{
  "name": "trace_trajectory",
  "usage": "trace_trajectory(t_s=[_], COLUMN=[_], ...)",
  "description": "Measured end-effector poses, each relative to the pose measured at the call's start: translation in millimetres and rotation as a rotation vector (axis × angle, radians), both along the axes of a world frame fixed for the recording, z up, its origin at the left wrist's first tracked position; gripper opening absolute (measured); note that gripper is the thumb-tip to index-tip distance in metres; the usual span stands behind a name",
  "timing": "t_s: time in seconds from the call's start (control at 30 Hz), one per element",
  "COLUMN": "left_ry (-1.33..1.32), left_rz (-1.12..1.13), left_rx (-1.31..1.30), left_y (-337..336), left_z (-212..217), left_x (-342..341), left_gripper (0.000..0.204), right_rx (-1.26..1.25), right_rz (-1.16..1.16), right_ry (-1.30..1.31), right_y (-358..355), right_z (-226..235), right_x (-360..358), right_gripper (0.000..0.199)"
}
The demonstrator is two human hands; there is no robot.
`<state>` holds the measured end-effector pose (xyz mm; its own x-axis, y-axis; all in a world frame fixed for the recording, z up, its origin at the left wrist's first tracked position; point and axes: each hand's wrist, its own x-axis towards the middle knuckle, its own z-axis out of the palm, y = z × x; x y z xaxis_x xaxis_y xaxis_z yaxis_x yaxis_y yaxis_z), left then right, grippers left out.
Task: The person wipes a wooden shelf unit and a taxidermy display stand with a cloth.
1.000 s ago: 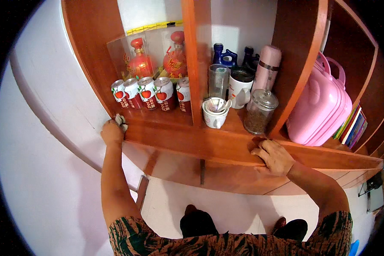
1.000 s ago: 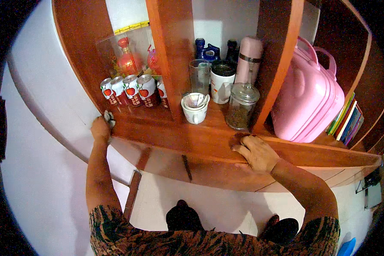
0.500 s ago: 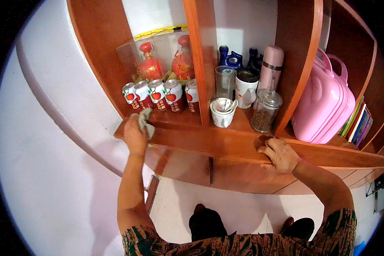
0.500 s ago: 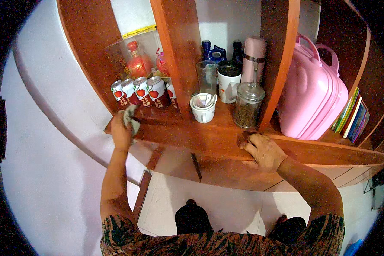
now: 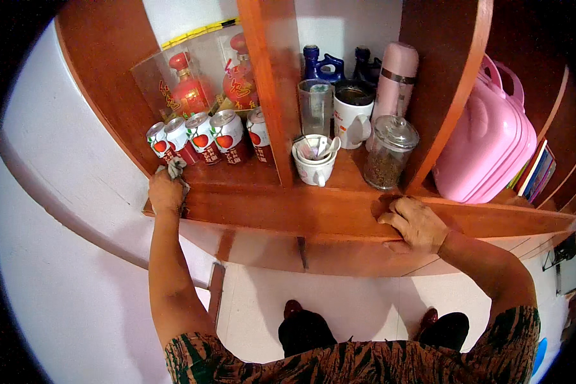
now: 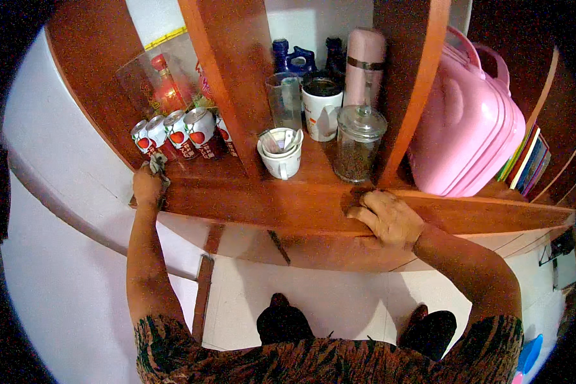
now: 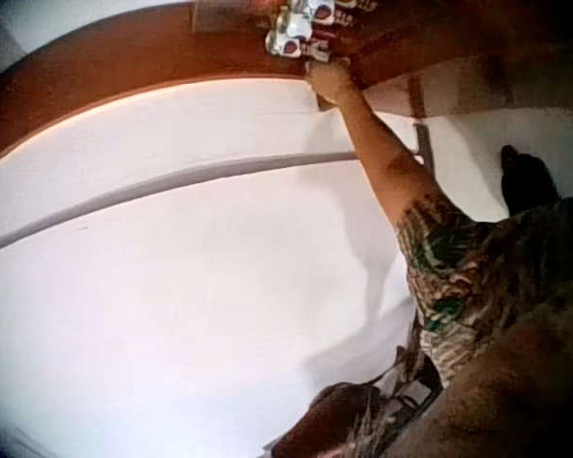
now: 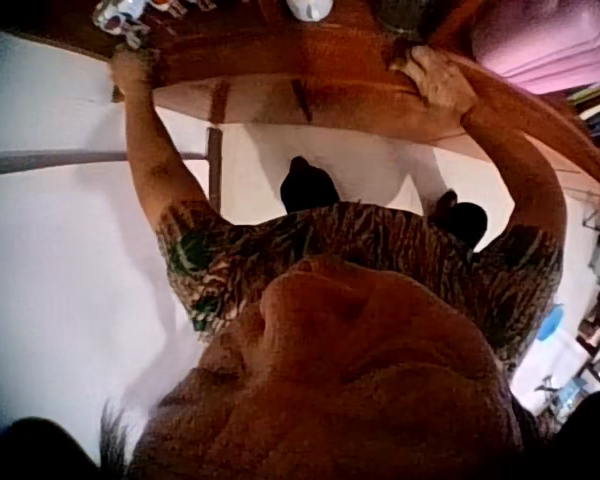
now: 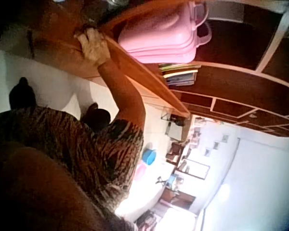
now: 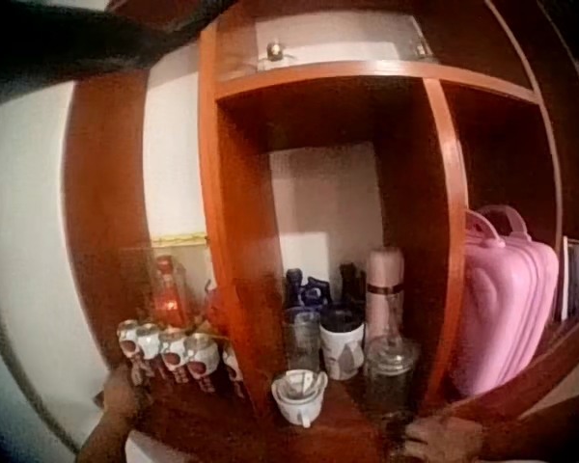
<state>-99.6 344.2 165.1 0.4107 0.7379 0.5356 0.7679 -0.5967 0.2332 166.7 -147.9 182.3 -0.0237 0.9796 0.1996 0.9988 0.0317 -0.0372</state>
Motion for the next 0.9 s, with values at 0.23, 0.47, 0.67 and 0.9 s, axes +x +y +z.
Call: trace_trajectory(t_s=[0.23, 0.47, 0.67, 0.9], left_ry=[-0.005, -0.045, 0.037, 0.015], left_rz=[-0.165, -0.315, -0.362, -0.577], left_rx=[0.162, 0.267, 0.144, 0.137], left_y=[-83, -162, -190, -187], left_z=[-8, -17, -9, -4], left_x=[26, 71, 78, 34], left_gripper=[0.023, 0.034, 0.038, 0.037], right_rx=[0.074, 0.105, 0.124, 0.088], right_rz=[0.028, 0.006, 0.005, -0.015], right_ry=[0.016, -0.012, 0.007, 0.018], right_y=[3, -4, -4, -8], right_z=[-7, -3, -5, 0], right_x=[-1, -2, -2, -1], right_gripper=[0.053, 0.053, 0.052, 0.049])
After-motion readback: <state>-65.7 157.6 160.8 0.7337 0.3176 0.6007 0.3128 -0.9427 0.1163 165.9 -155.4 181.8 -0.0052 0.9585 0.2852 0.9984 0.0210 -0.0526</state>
